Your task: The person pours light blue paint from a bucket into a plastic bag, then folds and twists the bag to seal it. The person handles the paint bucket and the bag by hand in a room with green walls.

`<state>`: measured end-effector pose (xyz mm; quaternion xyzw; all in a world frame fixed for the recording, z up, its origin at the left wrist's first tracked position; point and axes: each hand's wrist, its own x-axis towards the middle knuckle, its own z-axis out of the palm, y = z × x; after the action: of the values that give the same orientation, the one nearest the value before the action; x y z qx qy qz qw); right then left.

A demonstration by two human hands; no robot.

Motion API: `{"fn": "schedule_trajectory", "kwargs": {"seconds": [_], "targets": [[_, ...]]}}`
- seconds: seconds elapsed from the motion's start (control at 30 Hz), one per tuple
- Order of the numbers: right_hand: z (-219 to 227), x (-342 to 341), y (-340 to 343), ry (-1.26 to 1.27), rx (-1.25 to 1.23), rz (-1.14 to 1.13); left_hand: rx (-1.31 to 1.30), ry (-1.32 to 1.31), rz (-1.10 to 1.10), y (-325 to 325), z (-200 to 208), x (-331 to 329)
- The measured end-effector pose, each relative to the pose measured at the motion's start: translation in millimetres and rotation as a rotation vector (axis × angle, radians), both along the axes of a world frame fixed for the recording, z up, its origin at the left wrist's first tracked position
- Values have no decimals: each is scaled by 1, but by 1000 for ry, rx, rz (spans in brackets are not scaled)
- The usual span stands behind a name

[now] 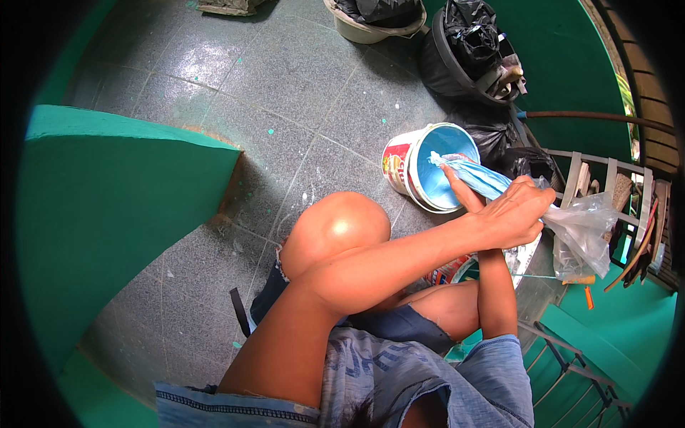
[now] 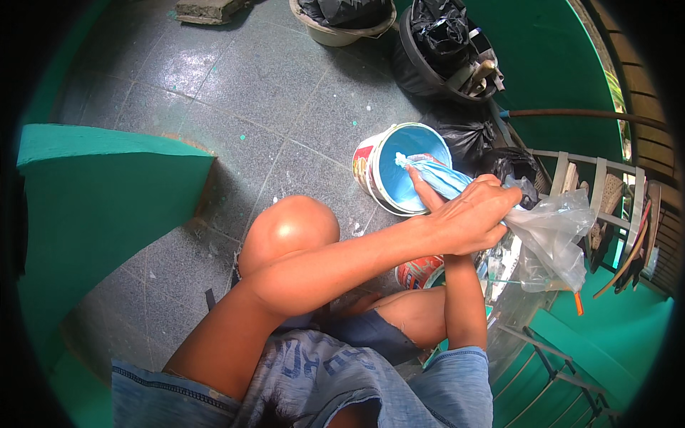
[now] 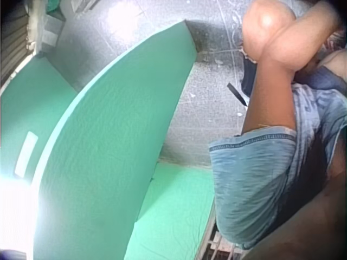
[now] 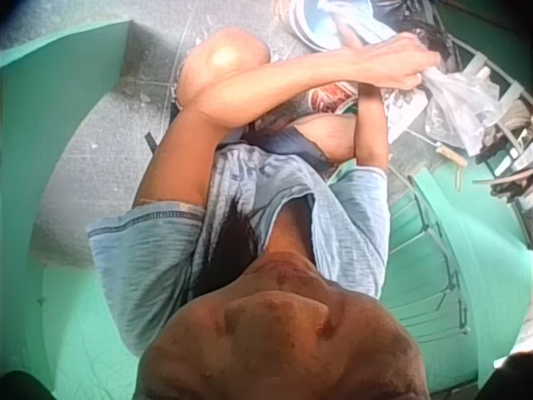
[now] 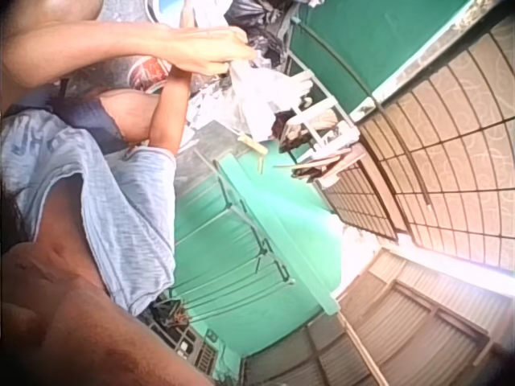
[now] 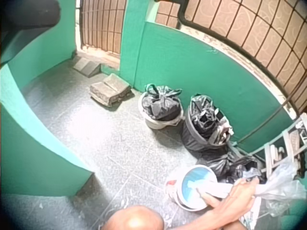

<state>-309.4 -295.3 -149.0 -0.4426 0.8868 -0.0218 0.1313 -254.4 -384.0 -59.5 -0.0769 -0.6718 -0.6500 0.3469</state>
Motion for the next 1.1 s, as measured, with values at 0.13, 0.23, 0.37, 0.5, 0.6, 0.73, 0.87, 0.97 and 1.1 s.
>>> {"fn": "schedule_trajectory", "kwargs": {"seconds": [0.13, 0.23, 0.37, 0.5, 0.6, 0.73, 0.87, 0.97, 1.1], "targets": [[-3, -3, 0, -102, -74, -49, 4, 11, 13, 1, 0, 0], [-8, -9, -3, -268, -156, -115, 12, 16, 16, 1, 0, 2], [-13, -15, -7, -517, -264, -210, 0, 6, -2, 1, 0, 0], [-13, -18, -10, -736, -336, -277, 33, 10, 6, 4, 1, 0], [-10, -18, -12, -786, -353, -304, 27, 10, 11, 4, 0, -1], [-19, -7, -18, -275, -239, -334, 24, 8, 13, 3, -1, -1], [-68, -35, 19, -99, -141, -194, 11, -7, -12, 5, 0, -2], [-78, -44, 24, -136, -257, -68, 31, 15, 4, 6, 0, -2], [-72, -42, 17, -267, -308, -54, 19, -2, 14, 6, -3, -3]]}}
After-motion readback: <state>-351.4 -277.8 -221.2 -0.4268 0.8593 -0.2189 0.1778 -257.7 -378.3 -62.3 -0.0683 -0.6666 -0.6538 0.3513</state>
